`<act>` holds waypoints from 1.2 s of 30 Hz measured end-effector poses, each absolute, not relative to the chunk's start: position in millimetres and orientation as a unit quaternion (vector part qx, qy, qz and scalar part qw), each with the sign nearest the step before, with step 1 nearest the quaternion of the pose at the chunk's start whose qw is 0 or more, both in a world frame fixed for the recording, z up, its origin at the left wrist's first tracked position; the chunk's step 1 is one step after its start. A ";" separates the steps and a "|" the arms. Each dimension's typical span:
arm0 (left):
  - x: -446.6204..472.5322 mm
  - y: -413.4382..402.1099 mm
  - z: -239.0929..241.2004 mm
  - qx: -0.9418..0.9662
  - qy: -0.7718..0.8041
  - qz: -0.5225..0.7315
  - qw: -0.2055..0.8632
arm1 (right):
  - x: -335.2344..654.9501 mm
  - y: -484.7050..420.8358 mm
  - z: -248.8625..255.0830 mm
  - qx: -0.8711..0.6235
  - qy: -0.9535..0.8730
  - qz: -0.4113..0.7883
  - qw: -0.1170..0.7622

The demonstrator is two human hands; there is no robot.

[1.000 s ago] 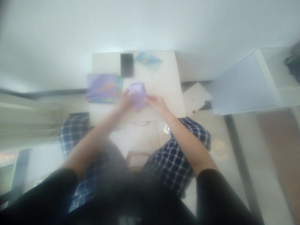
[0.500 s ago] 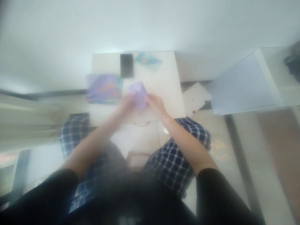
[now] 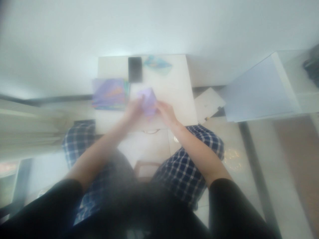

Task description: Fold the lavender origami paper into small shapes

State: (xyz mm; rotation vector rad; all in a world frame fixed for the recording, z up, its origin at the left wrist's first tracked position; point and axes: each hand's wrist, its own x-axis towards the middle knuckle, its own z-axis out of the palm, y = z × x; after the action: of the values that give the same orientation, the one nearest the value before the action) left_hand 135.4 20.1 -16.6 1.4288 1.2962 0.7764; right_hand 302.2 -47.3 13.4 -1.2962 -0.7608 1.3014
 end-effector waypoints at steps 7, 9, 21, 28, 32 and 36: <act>134.1 21.2 -15.7 0.542 0.521 0.362 0.552 | 297.1 -49.8 19.5 -0.531 -0.281 0.576 0.555; 132.8 22.8 -12.1 0.535 0.521 0.375 0.549 | 296.3 -50.5 20.8 -0.540 -0.283 0.567 0.554; 143.0 8.9 -6.4 0.460 0.464 0.408 0.638 | 298.4 -51.0 17.4 -0.546 -0.293 0.577 0.532; 144.0 13.4 -7.1 0.455 0.462 0.416 0.638 | 296.3 -51.9 24.6 -0.562 -0.286 0.549 0.549; 145.8 14.5 -12.3 0.449 0.450 0.418 0.649 | 294.7 -51.1 23.8 -0.580 -0.278 0.540 0.542; 143.3 14.4 -13.8 0.459 0.446 0.419 0.645 | 295.1 -50.1 23.9 -0.575 -0.240 0.556 0.551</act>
State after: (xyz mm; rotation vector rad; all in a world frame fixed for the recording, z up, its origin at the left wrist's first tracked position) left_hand 143.3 14.4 -13.8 1.0439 1.0148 0.9533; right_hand 295.1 -50.1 23.9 -1.3603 -0.5671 1.3152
